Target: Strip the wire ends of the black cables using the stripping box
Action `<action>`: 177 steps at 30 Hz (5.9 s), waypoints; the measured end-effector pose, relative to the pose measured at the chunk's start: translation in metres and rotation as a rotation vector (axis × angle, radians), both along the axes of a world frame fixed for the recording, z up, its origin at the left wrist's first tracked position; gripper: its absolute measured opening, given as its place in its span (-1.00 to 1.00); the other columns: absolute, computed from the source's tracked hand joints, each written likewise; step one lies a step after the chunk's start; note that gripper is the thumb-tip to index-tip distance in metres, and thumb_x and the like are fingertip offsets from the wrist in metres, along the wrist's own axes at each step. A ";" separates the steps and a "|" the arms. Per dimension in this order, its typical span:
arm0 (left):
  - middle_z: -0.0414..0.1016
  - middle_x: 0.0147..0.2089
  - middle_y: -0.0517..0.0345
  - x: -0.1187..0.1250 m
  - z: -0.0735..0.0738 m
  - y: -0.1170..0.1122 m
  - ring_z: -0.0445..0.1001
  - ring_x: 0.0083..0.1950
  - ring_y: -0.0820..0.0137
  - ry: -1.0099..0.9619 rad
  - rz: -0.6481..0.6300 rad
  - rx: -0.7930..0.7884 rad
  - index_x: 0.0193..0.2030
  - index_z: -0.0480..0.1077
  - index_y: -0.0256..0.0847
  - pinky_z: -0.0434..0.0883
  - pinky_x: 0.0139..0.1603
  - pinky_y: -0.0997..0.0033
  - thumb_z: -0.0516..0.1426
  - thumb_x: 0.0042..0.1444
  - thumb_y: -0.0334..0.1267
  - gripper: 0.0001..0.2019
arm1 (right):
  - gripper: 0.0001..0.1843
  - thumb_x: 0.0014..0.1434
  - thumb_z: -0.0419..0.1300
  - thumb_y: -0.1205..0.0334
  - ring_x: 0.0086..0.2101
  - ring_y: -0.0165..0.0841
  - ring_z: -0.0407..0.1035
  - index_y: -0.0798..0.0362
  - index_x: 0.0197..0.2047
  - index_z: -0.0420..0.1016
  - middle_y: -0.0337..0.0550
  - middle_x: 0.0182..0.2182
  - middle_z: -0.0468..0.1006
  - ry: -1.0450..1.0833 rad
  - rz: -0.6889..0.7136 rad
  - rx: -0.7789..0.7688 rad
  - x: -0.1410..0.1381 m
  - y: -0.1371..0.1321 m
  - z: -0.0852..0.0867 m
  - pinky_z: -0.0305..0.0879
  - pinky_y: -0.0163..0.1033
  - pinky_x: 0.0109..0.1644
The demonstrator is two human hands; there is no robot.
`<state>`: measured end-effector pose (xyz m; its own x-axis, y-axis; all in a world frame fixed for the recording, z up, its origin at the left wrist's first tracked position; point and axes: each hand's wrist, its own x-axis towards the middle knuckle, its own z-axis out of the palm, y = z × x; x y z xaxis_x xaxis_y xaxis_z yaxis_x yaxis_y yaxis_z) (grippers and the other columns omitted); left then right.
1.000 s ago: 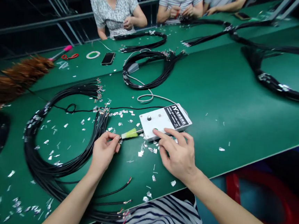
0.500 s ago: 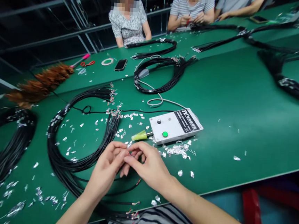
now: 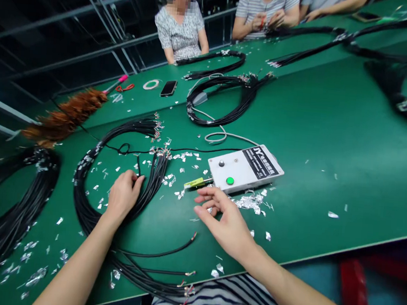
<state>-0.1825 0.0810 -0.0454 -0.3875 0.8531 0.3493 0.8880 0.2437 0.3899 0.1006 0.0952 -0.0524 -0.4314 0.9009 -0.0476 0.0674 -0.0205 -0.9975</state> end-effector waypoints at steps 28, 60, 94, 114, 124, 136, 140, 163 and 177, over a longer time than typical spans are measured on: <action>0.35 -0.51 0.22 0.122 0.026 -0.057 0.33 -0.48 0.45 -0.630 -0.268 0.028 -0.50 0.42 -0.18 0.29 -0.46 0.52 0.18 0.11 -0.38 -0.83 | -0.69 0.18 0.26 -0.06 -0.45 -0.43 0.38 0.04 -0.25 0.56 -0.19 -0.40 0.58 0.267 0.115 -0.370 -0.014 -0.009 0.003 0.31 -0.28 -0.29; 0.26 -0.62 0.35 0.125 0.017 -0.054 0.24 -0.62 0.59 -1.302 -0.013 -0.086 -0.48 0.29 -0.23 0.18 -0.61 0.60 0.38 -0.15 -0.08 -0.63 | -0.66 -0.14 0.47 0.00 -0.55 -0.51 0.15 0.06 -0.42 0.56 -0.31 -0.57 0.42 0.374 -0.122 -0.580 -0.043 -0.023 0.003 0.10 -0.32 -0.45; 0.35 -0.35 0.26 0.134 0.010 -0.056 0.26 -0.58 0.69 -1.266 -0.111 0.180 -0.37 0.39 -0.26 0.23 -0.58 0.66 0.28 0.12 -0.14 -0.76 | -0.73 -0.04 0.39 0.13 -0.60 -0.54 0.19 0.07 -0.28 0.56 -0.32 -0.55 0.43 0.224 -0.048 -0.339 -0.030 -0.020 -0.004 0.06 -0.37 -0.53; 0.35 -0.32 0.25 0.131 0.006 -0.059 0.27 -0.58 0.67 -1.351 -0.073 0.220 -0.37 0.39 -0.26 0.29 -0.53 0.61 0.30 0.10 -0.15 -0.76 | -0.69 -0.18 0.49 0.10 -0.58 -0.53 0.18 0.07 -0.39 0.56 -0.33 -0.60 0.46 0.406 -0.123 -0.673 -0.044 -0.032 0.004 0.10 -0.36 -0.49; 0.33 -0.27 0.22 0.135 0.004 -0.060 0.30 -0.52 0.63 -1.247 -0.045 0.194 -0.38 0.38 -0.25 0.33 -0.51 0.58 0.26 0.13 -0.15 -0.77 | -0.65 -0.15 0.49 0.03 -0.59 -0.52 0.20 0.07 -0.43 0.50 -0.34 -0.63 0.43 0.481 -0.126 -0.645 -0.052 -0.032 0.010 0.10 -0.35 -0.49; 0.33 -0.29 0.23 0.134 0.001 -0.064 0.28 -0.48 0.60 -1.362 -0.052 0.238 -0.36 0.38 -0.22 0.31 -0.46 0.58 0.26 0.15 -0.17 -0.80 | -0.70 -0.15 0.48 0.05 -0.49 -0.45 0.27 0.06 -0.45 0.57 -0.28 -0.58 0.48 0.520 -0.180 -0.712 -0.058 -0.040 0.012 0.18 -0.30 -0.37; 0.38 -0.28 0.19 0.130 0.006 -0.062 0.30 -0.48 0.59 -1.396 -0.077 0.209 -0.29 0.43 -0.22 0.34 -0.47 0.58 0.31 0.07 -0.12 -0.77 | -0.70 -0.12 0.44 0.02 -0.56 -0.49 0.16 0.08 -0.46 0.57 -0.29 -0.62 0.43 0.456 -0.131 -0.706 -0.057 -0.037 0.010 0.05 -0.32 -0.47; 0.37 -0.41 0.23 0.133 -0.003 -0.047 0.24 -0.59 0.61 -1.146 -0.073 0.136 -0.39 0.40 -0.24 0.22 -0.62 0.61 0.29 0.07 -0.14 -0.77 | -0.86 0.32 0.12 0.30 -0.39 -0.40 0.39 0.05 -0.23 0.50 -0.16 -0.29 0.52 -0.318 0.028 0.421 -0.015 -0.008 -0.008 0.24 -0.26 -0.29; 0.36 -0.39 0.17 0.110 -0.003 -0.039 0.31 -0.47 0.50 -0.978 -0.276 0.070 -0.40 0.39 -0.21 0.28 -0.51 0.54 0.17 0.16 -0.27 -0.87 | -0.71 0.40 0.05 0.29 -0.34 -0.33 0.34 0.06 -0.29 0.57 -0.20 -0.37 0.61 -0.628 0.266 1.253 -0.007 0.043 0.007 -0.04 -0.16 -0.30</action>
<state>-0.0724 0.0421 -0.0489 -0.3232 0.9456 0.0378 0.1944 0.0272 0.9806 0.0934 0.1381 -0.0451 -0.7975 0.3865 0.4632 0.3590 0.9211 -0.1505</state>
